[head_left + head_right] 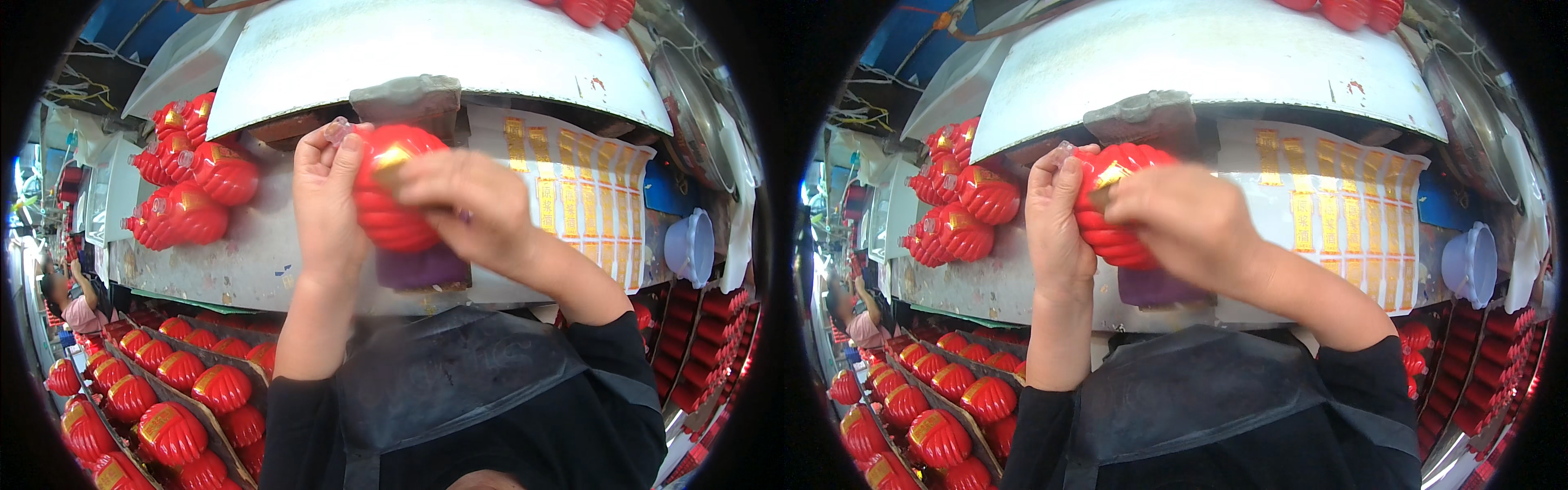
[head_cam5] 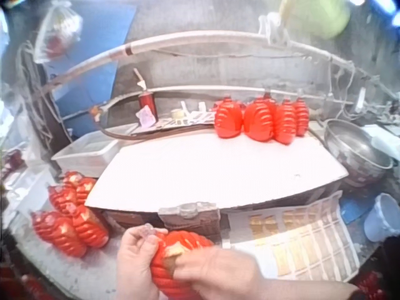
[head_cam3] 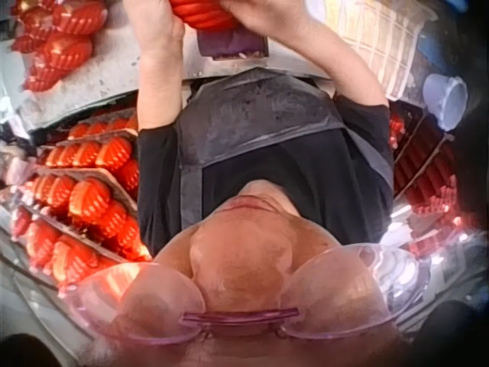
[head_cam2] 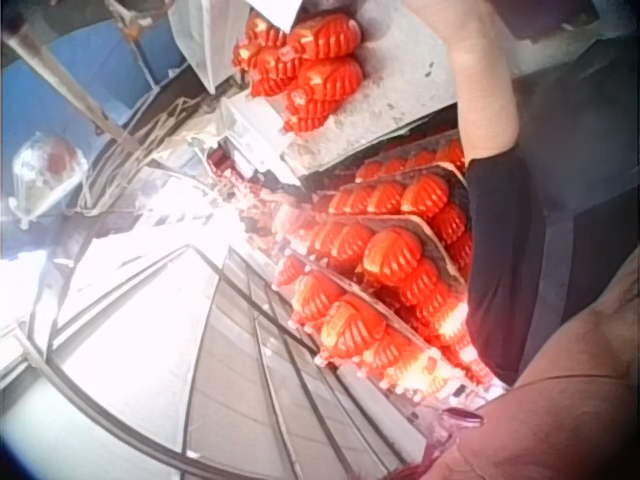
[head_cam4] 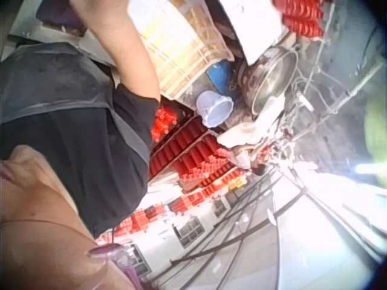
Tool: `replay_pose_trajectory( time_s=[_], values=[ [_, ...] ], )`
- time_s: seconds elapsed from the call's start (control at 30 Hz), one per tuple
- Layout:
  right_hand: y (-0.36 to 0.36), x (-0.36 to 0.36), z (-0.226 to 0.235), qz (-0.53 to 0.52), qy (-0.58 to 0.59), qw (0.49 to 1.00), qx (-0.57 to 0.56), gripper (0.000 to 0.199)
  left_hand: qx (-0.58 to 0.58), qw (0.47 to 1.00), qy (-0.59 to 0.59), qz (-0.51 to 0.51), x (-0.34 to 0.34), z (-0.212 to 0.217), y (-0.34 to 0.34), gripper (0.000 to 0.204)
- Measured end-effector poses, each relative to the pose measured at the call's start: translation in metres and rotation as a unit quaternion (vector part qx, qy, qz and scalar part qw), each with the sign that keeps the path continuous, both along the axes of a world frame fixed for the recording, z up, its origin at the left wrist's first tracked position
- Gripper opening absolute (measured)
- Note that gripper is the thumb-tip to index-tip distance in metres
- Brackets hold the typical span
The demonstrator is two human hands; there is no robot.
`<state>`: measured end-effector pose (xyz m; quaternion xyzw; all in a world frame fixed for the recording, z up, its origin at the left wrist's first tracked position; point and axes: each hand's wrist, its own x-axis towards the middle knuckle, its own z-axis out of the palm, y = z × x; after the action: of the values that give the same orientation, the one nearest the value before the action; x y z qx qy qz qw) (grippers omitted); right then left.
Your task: The person repeatedly picks up red ribbed plastic containers, applies gold labels to their sides, and places them on a metal work surface. The person handles the containers one at a time, smoothing the labels before setting them down.
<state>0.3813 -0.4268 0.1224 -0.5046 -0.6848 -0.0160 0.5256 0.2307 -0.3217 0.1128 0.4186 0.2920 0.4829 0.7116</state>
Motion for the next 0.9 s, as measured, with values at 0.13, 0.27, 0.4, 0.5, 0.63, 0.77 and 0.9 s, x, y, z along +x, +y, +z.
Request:
replay_pose_trajectory(
  time_s=[0.13,0.27,0.4,0.5,0.63,0.77,0.9],
  values=[
    [-0.019,-0.016,-0.015,0.091,-0.034,0.995,0.037,0.023,-0.052,0.998,-0.018,0.014,-0.006,-0.006,0.012,0.021],
    [-0.019,-0.005,-0.017,0.023,0.119,0.988,-0.099,0.026,-0.076,0.996,-0.042,0.012,-0.009,-0.010,0.016,0.021],
    [-0.002,0.011,-0.025,-0.090,0.266,0.946,-0.164,0.020,-0.083,0.996,-0.029,0.028,-0.010,-0.012,0.017,0.023],
    [-0.016,0.005,-0.035,-0.041,0.170,0.977,-0.125,0.022,-0.104,0.993,-0.027,0.043,-0.012,-0.016,0.019,0.022],
    [-0.043,-0.012,-0.040,0.063,0.049,0.996,-0.039,0.037,-0.123,0.991,-0.036,0.044,-0.015,-0.022,0.024,0.022],
    [-0.028,-0.007,-0.032,-0.080,0.238,0.952,-0.172,0.023,-0.115,0.992,-0.038,0.036,-0.016,-0.022,0.020,0.022],
    [-0.003,0.014,-0.013,-0.121,0.298,0.923,-0.209,0.031,-0.071,0.996,-0.031,0.045,-0.015,-0.017,0.011,0.020]
  ],
)
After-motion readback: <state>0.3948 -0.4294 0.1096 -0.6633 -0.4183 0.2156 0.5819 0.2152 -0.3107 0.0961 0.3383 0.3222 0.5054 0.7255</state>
